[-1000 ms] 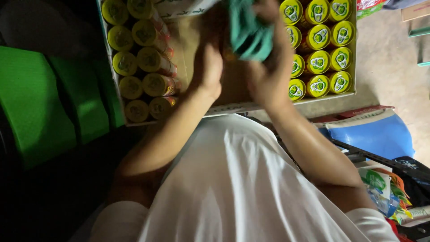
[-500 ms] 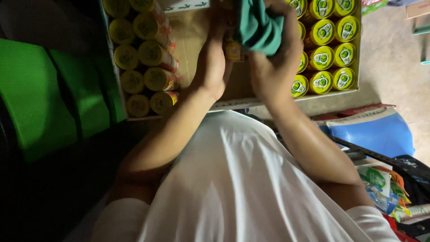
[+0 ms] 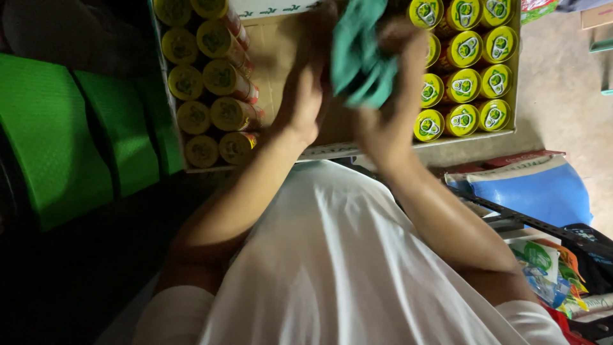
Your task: Wiping canned goods with a cloth and organizing them on a storage shelf.
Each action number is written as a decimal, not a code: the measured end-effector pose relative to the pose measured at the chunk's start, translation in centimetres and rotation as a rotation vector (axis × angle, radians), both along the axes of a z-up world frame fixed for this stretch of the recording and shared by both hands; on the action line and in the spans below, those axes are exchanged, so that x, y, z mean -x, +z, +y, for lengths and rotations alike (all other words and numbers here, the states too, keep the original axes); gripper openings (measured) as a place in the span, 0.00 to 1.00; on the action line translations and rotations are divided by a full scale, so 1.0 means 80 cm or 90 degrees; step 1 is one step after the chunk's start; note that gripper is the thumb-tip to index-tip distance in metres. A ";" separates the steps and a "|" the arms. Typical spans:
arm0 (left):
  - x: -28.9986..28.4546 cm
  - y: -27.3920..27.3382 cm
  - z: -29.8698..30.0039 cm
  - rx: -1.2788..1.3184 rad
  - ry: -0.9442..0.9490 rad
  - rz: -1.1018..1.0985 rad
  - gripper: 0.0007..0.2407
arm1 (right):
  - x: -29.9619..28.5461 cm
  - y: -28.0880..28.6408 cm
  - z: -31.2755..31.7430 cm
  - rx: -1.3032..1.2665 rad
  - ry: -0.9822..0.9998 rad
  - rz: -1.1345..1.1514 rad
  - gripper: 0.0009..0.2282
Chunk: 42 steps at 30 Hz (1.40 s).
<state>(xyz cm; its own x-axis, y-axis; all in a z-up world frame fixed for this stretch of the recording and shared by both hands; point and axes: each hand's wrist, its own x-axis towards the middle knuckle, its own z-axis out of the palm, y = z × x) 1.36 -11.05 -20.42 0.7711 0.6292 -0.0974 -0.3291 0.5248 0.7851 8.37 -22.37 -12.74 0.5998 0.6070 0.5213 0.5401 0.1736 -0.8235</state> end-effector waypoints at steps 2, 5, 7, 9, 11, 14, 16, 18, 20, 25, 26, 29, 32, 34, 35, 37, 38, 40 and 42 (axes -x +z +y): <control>-0.004 0.035 0.008 -0.068 0.092 0.000 0.19 | 0.006 0.004 -0.013 0.146 0.063 -0.110 0.28; 0.013 0.024 -0.012 0.015 0.019 -0.079 0.21 | -0.024 -0.040 -0.024 0.100 0.037 -0.150 0.39; 0.020 0.008 -0.014 -0.072 0.027 -0.029 0.21 | -0.028 -0.044 -0.013 0.031 0.051 0.060 0.37; 0.017 -0.004 -0.012 -0.162 0.032 0.017 0.22 | -0.023 -0.048 -0.011 -0.040 0.062 0.264 0.35; 0.012 -0.012 -0.009 -0.016 0.038 0.050 0.25 | -0.004 -0.051 -0.019 0.108 -0.003 -0.093 0.43; 0.009 0.015 0.008 -0.081 0.103 0.037 0.21 | 0.002 -0.017 -0.026 0.262 0.119 0.002 0.30; 0.015 -0.008 0.004 -0.062 0.065 -0.005 0.23 | -0.024 -0.048 -0.024 0.201 0.088 -0.025 0.35; 0.023 -0.015 -0.010 -0.027 0.024 -0.036 0.25 | -0.034 -0.059 -0.026 0.154 0.058 -0.042 0.39; 0.023 -0.002 -0.016 0.062 -0.045 -0.061 0.24 | -0.038 -0.050 -0.013 0.058 0.062 0.261 0.27; 0.009 -0.029 -0.011 0.018 0.044 -0.015 0.22 | -0.021 -0.057 -0.039 0.212 0.097 0.026 0.35; 0.011 -0.007 -0.010 -0.026 0.074 -0.050 0.21 | -0.021 -0.051 -0.041 0.265 0.142 0.070 0.35; 0.008 -0.063 -0.025 0.078 -0.020 0.043 0.24 | -0.065 -0.079 -0.046 0.210 0.089 0.036 0.23; 0.001 -0.012 -0.036 0.155 -0.054 -0.038 0.25 | -0.049 -0.033 -0.019 0.092 0.037 0.100 0.25; -0.005 0.003 -0.026 0.084 -0.013 -0.037 0.26 | -0.036 -0.037 -0.027 0.170 -0.005 -0.087 0.24; -0.006 0.009 -0.024 0.017 0.034 -0.033 0.26 | -0.028 -0.040 -0.032 0.251 -0.039 -0.270 0.24; -0.003 0.017 -0.019 0.047 0.054 -0.017 0.25 | -0.018 -0.009 -0.031 0.294 0.044 -0.057 0.21; -0.002 0.022 -0.014 0.073 0.075 -0.003 0.25 | -0.013 0.007 -0.029 0.323 0.139 0.156 0.20; 0.001 0.013 -0.018 0.049 0.041 -0.020 0.25 | -0.036 -0.018 -0.024 0.216 0.117 0.068 0.20; 0.010 0.011 -0.029 0.036 0.012 -0.027 0.26 | -0.044 -0.028 -0.021 0.121 0.104 -0.011 0.21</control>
